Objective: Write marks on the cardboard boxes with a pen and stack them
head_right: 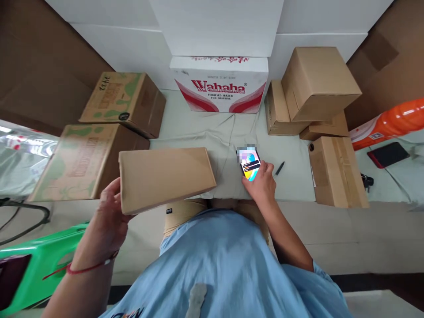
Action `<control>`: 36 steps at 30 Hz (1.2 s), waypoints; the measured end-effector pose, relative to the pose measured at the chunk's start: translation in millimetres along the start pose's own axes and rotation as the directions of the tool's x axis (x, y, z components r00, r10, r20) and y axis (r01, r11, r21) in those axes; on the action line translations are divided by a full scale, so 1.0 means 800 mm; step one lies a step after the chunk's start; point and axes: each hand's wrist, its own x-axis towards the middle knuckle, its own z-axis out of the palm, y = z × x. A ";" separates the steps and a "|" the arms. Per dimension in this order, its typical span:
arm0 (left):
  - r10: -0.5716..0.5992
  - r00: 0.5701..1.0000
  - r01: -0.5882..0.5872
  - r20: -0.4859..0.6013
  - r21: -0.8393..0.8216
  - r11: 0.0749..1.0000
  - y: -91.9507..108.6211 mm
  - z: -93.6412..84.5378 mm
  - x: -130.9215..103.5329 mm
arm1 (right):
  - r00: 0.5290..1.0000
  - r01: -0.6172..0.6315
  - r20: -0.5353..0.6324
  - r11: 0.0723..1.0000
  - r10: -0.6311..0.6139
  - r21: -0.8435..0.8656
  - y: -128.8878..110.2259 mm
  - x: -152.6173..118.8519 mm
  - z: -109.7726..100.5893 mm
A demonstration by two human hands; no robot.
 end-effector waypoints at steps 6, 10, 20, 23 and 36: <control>-0.221 0.972 0.224 0.081 -0.038 0.974 0.004 0.018 -0.005 | 0.993 0.121 0.002 0.991 -0.121 -0.049 0.021 -0.002 0.029; -0.254 0.959 0.272 0.126 -0.155 0.950 0.003 0.034 -0.014 | 0.957 0.274 -0.104 0.962 -0.271 0.013 0.034 -0.003 0.030; -0.068 0.995 0.091 0.067 -0.470 0.878 0.048 0.065 0.040 | 0.948 0.280 -0.228 0.925 -0.224 0.256 0.060 -0.010 0.021; -0.192 0.980 0.193 0.056 -0.516 0.834 0.039 0.100 0.075 | 0.954 0.268 -0.218 0.914 -0.207 0.305 0.066 -0.016 0.026; 0.142 0.986 -0.147 -0.084 -0.059 0.987 0.010 0.132 0.233 | 0.906 0.261 -0.409 0.907 -0.112 0.331 0.103 -0.040 -0.026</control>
